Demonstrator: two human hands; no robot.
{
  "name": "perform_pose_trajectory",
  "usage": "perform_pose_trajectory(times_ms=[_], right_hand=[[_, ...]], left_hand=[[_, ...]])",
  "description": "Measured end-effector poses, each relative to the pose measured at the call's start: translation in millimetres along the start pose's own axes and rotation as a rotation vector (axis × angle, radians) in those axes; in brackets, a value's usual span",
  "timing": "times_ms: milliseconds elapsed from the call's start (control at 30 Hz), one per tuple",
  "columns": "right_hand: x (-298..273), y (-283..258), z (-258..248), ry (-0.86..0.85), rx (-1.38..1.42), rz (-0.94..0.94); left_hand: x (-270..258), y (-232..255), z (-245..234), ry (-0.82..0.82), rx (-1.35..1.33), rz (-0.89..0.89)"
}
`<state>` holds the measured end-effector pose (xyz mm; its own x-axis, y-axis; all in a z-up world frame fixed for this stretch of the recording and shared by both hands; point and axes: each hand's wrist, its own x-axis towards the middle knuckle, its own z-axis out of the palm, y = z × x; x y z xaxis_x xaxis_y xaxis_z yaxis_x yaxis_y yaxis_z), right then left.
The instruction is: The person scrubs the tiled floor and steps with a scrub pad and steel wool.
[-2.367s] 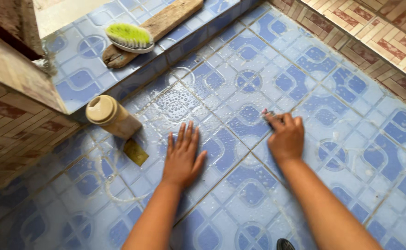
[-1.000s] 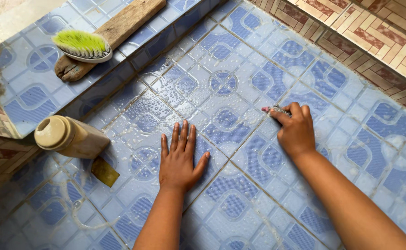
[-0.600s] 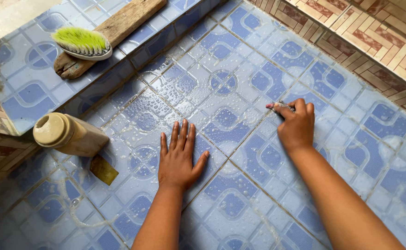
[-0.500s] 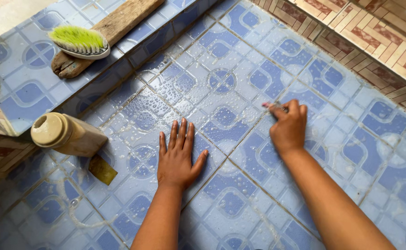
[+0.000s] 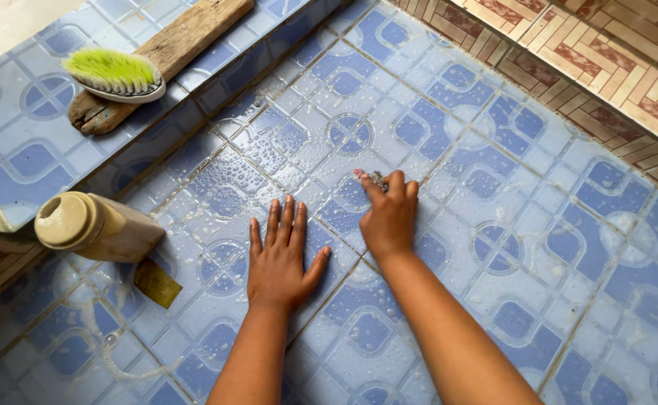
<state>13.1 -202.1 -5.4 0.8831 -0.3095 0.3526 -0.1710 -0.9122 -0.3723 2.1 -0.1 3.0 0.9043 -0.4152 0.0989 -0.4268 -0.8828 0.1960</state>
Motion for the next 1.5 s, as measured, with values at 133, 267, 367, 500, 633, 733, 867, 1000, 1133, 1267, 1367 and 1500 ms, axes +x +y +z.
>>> perform_pose_trajectory(times_ms=[133, 267, 367, 500, 633, 733, 867, 1000, 1133, 1267, 1367, 1500], right_hand=[[10, 35, -12, 0.022, -0.07, -0.058], [15, 152, -39, 0.137, -0.128, 0.205], [-9, 249, -77, 0.204, -0.183, 0.332], [-28, 325, -96, 0.267, -0.293, 0.442], [5, 299, -66, 0.35, -0.292, 0.452], [46, 215, -22, 0.297, -0.072, 0.275], [63, 59, 37, 0.134, -0.121, 0.038], [37, -61, 55, -0.05, 0.07, -0.178], [45, -52, 41, -0.09, 0.107, -0.202], [80, 58, 13, -0.006, -0.087, -0.007], [82, 165, -18, 0.027, -0.18, 0.178], [56, 287, -59, 0.17, -0.231, 0.309]], left_hand=[[-1, -1, 1, 0.008, -0.022, -0.002], [-1, 0, 1, 0.007, -0.016, -0.009], [-1, 1, 0, 0.007, -0.016, -0.009], [-1, 1, 0, 0.009, -0.011, -0.01], [3, 2, -3, 0.009, -0.035, -0.015], [10, -3, -4, -0.009, -0.042, -0.035], [25, -15, -2, 0.001, -0.032, -0.06], [38, -23, 2, -0.013, -0.005, -0.067], [44, -24, 0, -0.023, 0.037, -0.078], [46, -24, -2, -0.059, 0.024, -0.091], [52, -27, -2, -0.091, 0.021, -0.104], [61, -32, -1, -0.092, 0.039, -0.102]])
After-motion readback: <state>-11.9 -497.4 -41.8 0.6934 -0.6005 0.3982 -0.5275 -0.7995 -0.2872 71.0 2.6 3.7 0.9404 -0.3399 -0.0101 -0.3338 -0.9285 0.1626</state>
